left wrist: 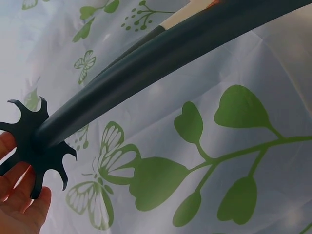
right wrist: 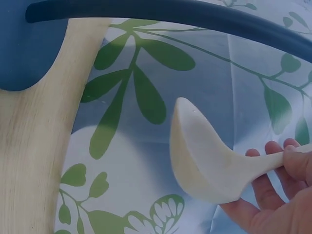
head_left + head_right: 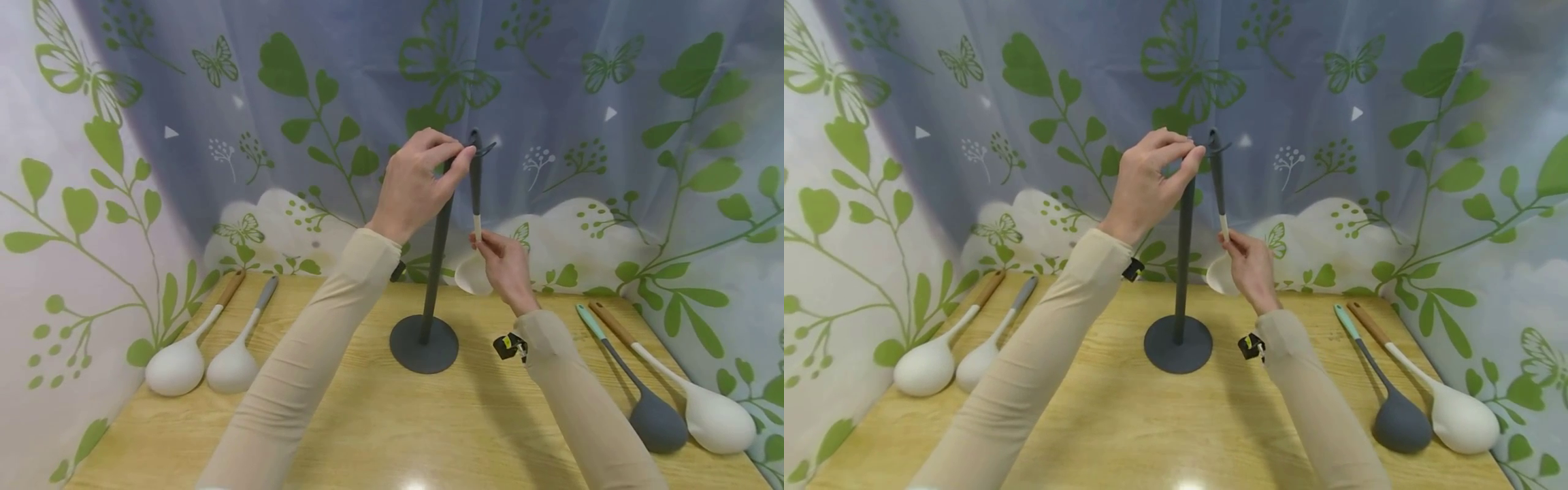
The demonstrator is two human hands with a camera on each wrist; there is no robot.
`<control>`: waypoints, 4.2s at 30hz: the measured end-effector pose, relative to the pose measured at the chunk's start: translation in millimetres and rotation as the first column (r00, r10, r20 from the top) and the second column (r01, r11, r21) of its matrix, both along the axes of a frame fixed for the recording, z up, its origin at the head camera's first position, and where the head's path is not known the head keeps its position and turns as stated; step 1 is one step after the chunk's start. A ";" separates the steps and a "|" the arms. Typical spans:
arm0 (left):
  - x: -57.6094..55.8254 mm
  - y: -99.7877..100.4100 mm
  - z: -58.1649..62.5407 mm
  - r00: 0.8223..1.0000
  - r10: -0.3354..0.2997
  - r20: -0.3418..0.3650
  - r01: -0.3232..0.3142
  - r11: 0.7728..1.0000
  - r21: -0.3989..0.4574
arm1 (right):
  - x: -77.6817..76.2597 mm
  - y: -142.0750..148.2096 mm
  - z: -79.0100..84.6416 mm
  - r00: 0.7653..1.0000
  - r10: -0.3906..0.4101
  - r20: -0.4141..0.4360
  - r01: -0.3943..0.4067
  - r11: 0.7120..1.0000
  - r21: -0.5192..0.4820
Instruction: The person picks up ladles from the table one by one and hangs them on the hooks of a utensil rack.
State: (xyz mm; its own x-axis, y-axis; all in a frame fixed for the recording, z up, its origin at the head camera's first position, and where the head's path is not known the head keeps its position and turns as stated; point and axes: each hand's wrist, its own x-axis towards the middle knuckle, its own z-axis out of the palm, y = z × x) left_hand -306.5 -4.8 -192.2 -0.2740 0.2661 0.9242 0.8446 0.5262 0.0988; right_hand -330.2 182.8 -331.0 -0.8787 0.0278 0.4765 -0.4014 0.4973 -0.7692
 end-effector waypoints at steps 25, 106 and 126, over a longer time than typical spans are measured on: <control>0.0 -1.1 -3.1 1.000 -0.006 -0.004 0.006 1.000 -0.003 | -19.5 16.4 -2.4 0.983 -0.110 -0.150 0.122 0.990 0.076; 0.5 -1.5 -1.9 1.000 -0.019 -0.003 0.020 0.999 0.025 | 6.7 -17.0 -36.8 0.996 0.090 -0.003 -0.090 0.996 0.023; -1.7 -1.6 -1.0 0.999 -0.027 -0.016 0.028 0.999 0.028 | 19.0 45.7 -55.7 0.997 -0.026 0.071 0.006 0.960 0.279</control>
State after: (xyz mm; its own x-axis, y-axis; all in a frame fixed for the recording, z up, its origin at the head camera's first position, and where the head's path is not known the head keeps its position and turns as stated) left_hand -308.3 -6.4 -193.3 -0.2524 0.2470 0.9356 0.8603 0.4999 0.1001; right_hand -311.2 228.4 -386.7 -0.9119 -0.0826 0.4021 -0.3396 0.7021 -0.6259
